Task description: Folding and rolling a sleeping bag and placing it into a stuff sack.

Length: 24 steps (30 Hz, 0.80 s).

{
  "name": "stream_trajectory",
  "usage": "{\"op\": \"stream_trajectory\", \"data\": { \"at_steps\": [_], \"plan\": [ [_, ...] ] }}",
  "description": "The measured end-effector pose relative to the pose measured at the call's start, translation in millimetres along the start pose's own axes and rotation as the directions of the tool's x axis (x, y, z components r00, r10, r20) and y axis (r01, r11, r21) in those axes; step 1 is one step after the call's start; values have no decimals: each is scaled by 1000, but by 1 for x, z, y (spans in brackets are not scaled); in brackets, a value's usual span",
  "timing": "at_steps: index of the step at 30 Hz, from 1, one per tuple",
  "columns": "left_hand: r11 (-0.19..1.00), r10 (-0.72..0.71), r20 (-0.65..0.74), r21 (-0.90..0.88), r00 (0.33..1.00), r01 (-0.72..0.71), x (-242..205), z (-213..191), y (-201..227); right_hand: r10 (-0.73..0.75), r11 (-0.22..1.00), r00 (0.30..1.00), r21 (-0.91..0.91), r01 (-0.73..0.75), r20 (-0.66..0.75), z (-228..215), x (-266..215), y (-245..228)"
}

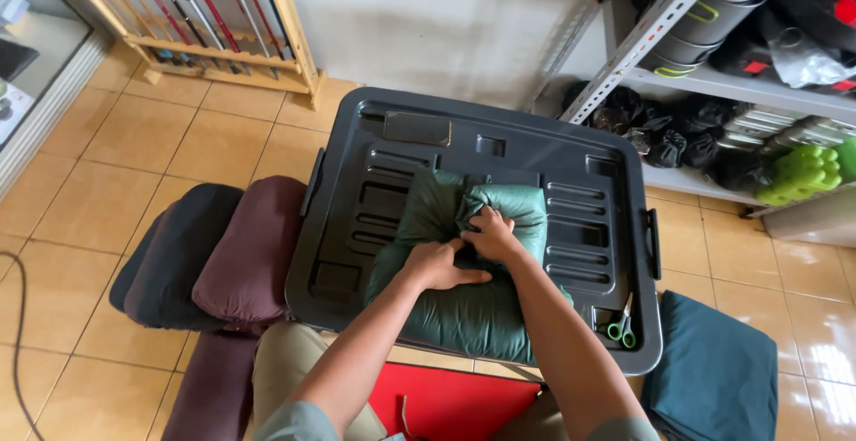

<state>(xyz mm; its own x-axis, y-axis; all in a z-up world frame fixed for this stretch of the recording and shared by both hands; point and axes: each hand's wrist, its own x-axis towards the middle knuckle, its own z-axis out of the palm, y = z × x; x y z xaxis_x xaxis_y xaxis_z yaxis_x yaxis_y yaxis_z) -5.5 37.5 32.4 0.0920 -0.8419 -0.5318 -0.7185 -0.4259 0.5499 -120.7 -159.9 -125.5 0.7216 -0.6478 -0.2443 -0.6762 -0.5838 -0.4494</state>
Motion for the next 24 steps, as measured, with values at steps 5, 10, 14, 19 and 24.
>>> {"op": "stream_trajectory", "data": {
  "at_steps": [5, 10, 14, 19, 24],
  "plan": [
    [997, 67, 9, -28, 998, -66, -17, -16, 9, 158, 980, 967, -155, -128, 199, 5, 27, 0],
    [995, -28, 132, 102, 991, 14, 41, 8, 0, 77, 990, 968, -135, -46, 237, -10, 4, -17],
    [986, -67, 143, 163, 987, 43, 62, 21, -9, -610, 767, 783, 159, 622, -121, -27, -27, -19],
    [988, -81, 152, 143, 985, 59, 32, 0, 6, -769, 602, 598, -569, 561, -224, -68, -43, -9],
    [992, -66, 174, 118, 983, 46, 17, -11, 13, -824, 485, 555, -653, 582, -118, -40, -12, -14]
  ]
}}
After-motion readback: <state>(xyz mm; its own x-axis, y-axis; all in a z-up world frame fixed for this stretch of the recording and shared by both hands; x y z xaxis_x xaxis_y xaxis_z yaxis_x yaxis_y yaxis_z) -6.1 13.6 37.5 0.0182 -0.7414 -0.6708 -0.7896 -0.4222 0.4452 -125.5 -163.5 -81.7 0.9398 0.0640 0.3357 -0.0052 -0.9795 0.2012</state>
